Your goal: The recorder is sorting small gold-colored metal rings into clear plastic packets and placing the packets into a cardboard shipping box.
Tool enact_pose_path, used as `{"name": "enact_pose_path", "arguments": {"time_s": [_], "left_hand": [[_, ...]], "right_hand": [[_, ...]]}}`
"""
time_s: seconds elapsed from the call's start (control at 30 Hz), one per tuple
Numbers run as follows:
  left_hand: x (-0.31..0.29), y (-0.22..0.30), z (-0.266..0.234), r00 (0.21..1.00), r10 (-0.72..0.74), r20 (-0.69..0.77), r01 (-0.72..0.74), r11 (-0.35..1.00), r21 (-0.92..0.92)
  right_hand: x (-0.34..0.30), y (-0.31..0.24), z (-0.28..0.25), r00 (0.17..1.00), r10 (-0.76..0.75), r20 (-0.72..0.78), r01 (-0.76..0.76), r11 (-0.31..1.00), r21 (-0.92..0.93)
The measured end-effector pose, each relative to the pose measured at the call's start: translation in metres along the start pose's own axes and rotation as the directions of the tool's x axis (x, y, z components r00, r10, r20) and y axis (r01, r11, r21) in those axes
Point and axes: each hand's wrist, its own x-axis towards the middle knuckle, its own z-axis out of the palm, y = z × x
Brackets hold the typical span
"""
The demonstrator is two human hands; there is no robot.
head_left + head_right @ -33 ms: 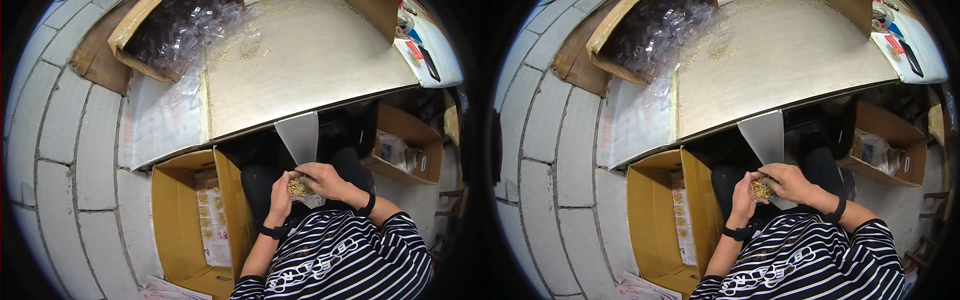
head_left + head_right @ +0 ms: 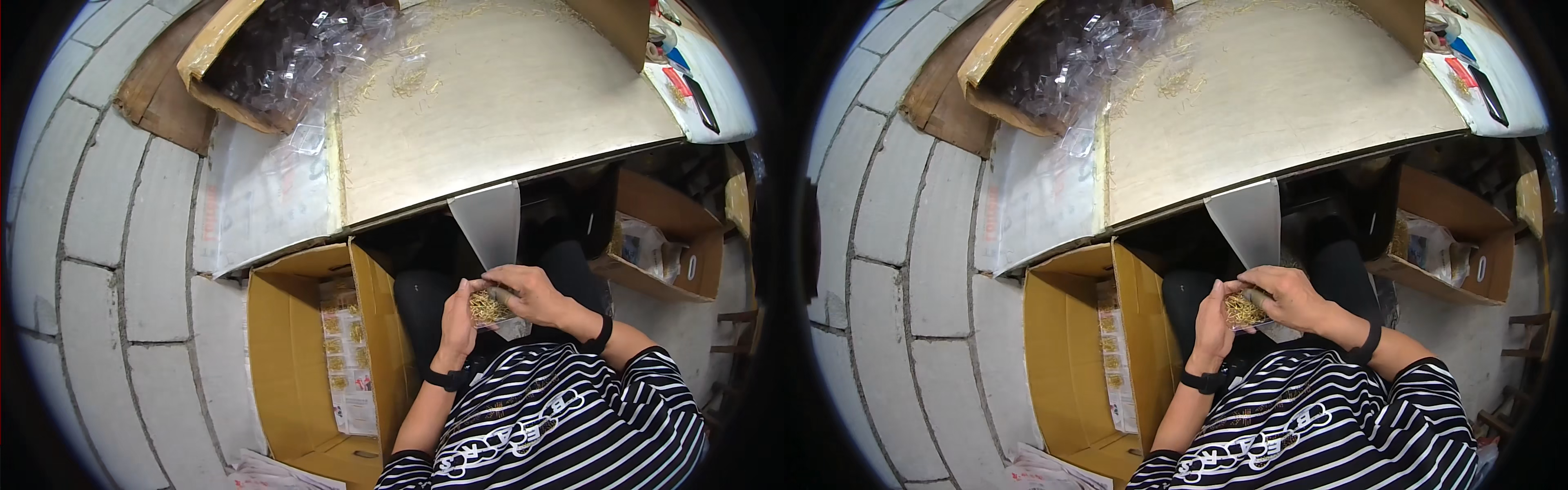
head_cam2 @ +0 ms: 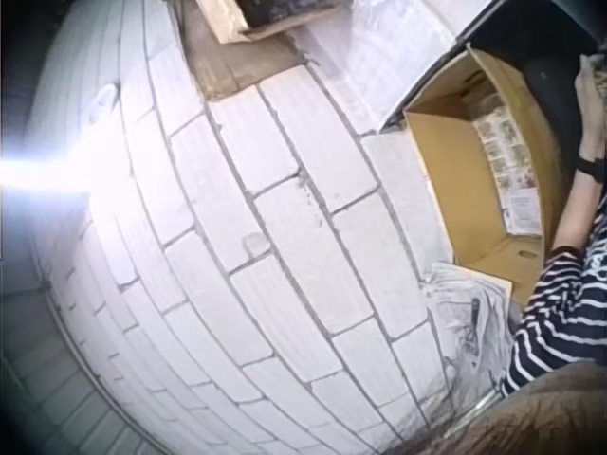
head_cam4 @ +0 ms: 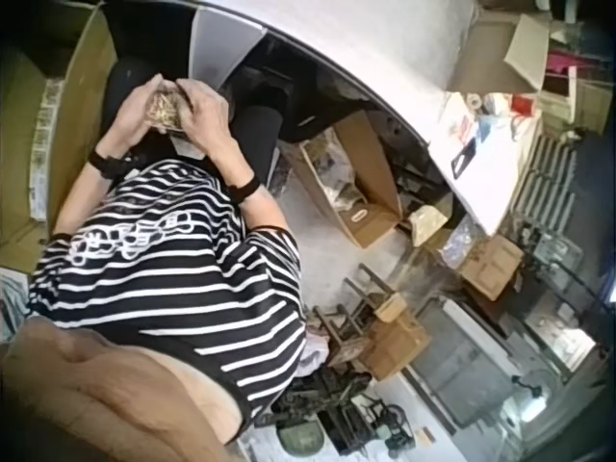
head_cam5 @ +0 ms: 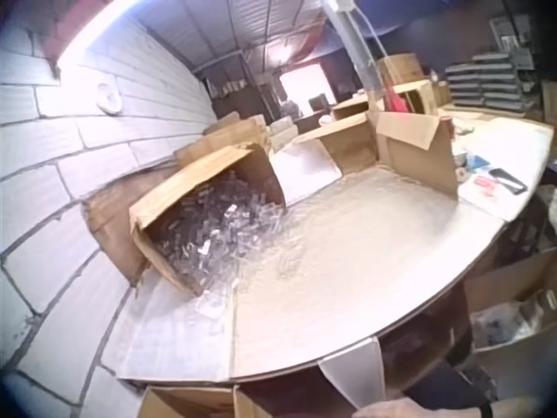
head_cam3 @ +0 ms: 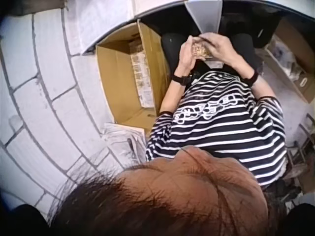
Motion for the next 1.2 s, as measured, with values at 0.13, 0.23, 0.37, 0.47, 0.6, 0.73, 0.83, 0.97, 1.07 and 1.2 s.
{"name": "enact_pose_path", "arguments": {"time_s": [0.13, 0.23, 0.37, 0.47, 0.6, 0.73, 0.83, 0.97, 1.07, 1.2], "left_hand": [[-0.001, -0.004, -0.002, 0.998, 0.069, -0.003, -0.069, 0.998, 0.003], [0.0, -0.006, -0.002, 0.992, 0.099, -0.078, -0.099, 0.995, 0.01], [0.002, -0.001, -0.003, 0.984, 0.151, -0.092, -0.154, 0.988, -0.026], [0.0, 0.006, 0.003, 0.987, 0.112, -0.111, -0.121, 0.99, -0.073], [-0.001, 0.006, 0.004, 0.985, 0.149, -0.09, -0.158, 0.982, -0.104], [0.0, 0.001, -0.005, 0.985, 0.15, -0.091, -0.154, 0.987, -0.043], [-0.001, 0.0, -0.006, 0.979, 0.144, -0.145, -0.145, 0.989, 0.004], [-0.004, 0.006, -0.005, 0.979, 0.147, -0.138, -0.16, 0.983, -0.093], [-0.006, 0.009, 0.001, 0.985, 0.128, -0.113, -0.146, 0.975, -0.169], [-0.007, 0.004, 0.003, 0.983, 0.125, -0.135, -0.13, 0.991, -0.035]], "right_hand": [[-0.001, 0.001, 0.002, 0.959, -0.252, -0.133, 0.235, 0.963, -0.133], [-0.001, -0.01, -0.001, 0.929, -0.364, -0.065, 0.318, 0.876, -0.363], [-0.005, -0.013, -0.006, 0.933, -0.359, -0.034, 0.332, 0.892, -0.307], [-0.004, -0.014, -0.009, 0.948, -0.303, -0.1, 0.267, 0.924, -0.273], [-0.006, -0.013, -0.01, 0.956, -0.275, 0.103, 0.293, 0.899, -0.326], [-0.005, -0.011, -0.011, 0.942, -0.31, 0.127, 0.335, 0.88, -0.336], [-0.002, -0.008, -0.02, 0.961, -0.264, -0.078, 0.235, 0.934, -0.269], [-0.002, -0.009, -0.029, 0.962, -0.246, -0.115, 0.208, 0.941, -0.267], [-0.003, -0.012, -0.023, 0.964, -0.266, -0.027, 0.254, 0.942, -0.221], [-0.001, -0.008, -0.013, 0.978, -0.21, 0.009, 0.209, 0.964, -0.163]]}}
